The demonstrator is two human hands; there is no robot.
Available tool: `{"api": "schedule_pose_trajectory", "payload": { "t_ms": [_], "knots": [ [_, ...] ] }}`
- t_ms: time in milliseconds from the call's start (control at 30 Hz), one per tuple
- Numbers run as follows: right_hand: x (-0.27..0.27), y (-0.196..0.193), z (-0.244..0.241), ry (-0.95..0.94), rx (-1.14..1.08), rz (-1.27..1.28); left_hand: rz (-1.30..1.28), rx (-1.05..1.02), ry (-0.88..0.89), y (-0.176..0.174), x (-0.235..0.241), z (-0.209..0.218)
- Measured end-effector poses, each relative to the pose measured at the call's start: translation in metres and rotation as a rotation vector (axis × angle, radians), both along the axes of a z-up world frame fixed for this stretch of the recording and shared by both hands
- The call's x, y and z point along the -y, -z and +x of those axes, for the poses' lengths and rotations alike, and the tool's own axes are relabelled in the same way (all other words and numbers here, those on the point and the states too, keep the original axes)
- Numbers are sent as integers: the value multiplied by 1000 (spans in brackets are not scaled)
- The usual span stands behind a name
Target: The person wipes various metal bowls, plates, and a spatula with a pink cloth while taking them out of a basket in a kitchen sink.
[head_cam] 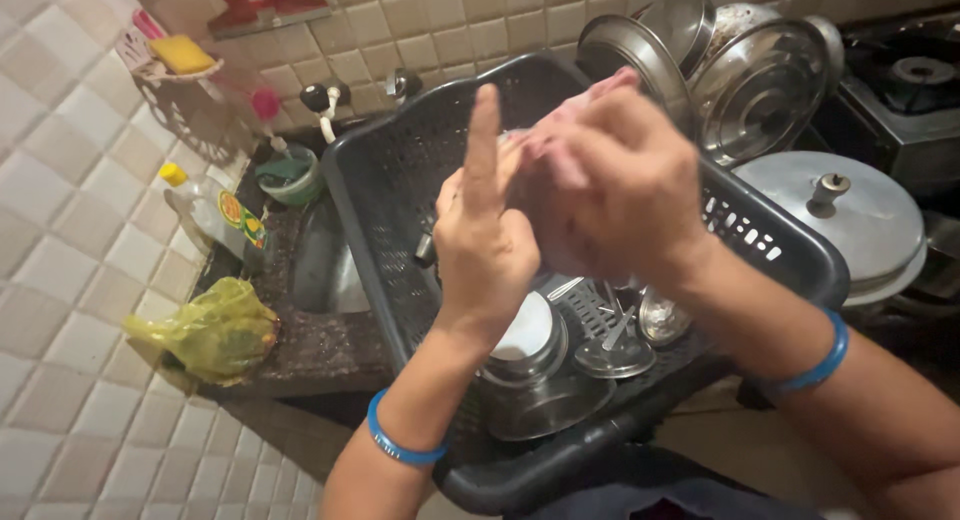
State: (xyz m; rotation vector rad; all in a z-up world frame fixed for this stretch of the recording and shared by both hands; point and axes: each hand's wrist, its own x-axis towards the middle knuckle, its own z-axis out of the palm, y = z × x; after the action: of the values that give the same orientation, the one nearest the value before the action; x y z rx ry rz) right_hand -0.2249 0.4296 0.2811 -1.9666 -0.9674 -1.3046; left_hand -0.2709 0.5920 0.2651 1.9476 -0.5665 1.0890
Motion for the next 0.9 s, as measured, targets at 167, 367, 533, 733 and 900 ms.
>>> {"api": "schedule_pose_trajectory", "payload": {
  "t_ms": [167,367,533,733,900],
  "knots": [
    [4,-14,3,102,-143,30,48,80,-45,3,-9,-6],
    [-9,-3,-4,56,46,-31,81,54,-37,2,-8,3],
    [7,-2,23,82,-385,33,-12,55,13,7,-15,2],
    [2,7,21,46,-177,-2,147,63,-74,3,-14,5],
    [16,13,46,-88,-467,110,97,120,-85,-1,-18,-5]
  ]
}}
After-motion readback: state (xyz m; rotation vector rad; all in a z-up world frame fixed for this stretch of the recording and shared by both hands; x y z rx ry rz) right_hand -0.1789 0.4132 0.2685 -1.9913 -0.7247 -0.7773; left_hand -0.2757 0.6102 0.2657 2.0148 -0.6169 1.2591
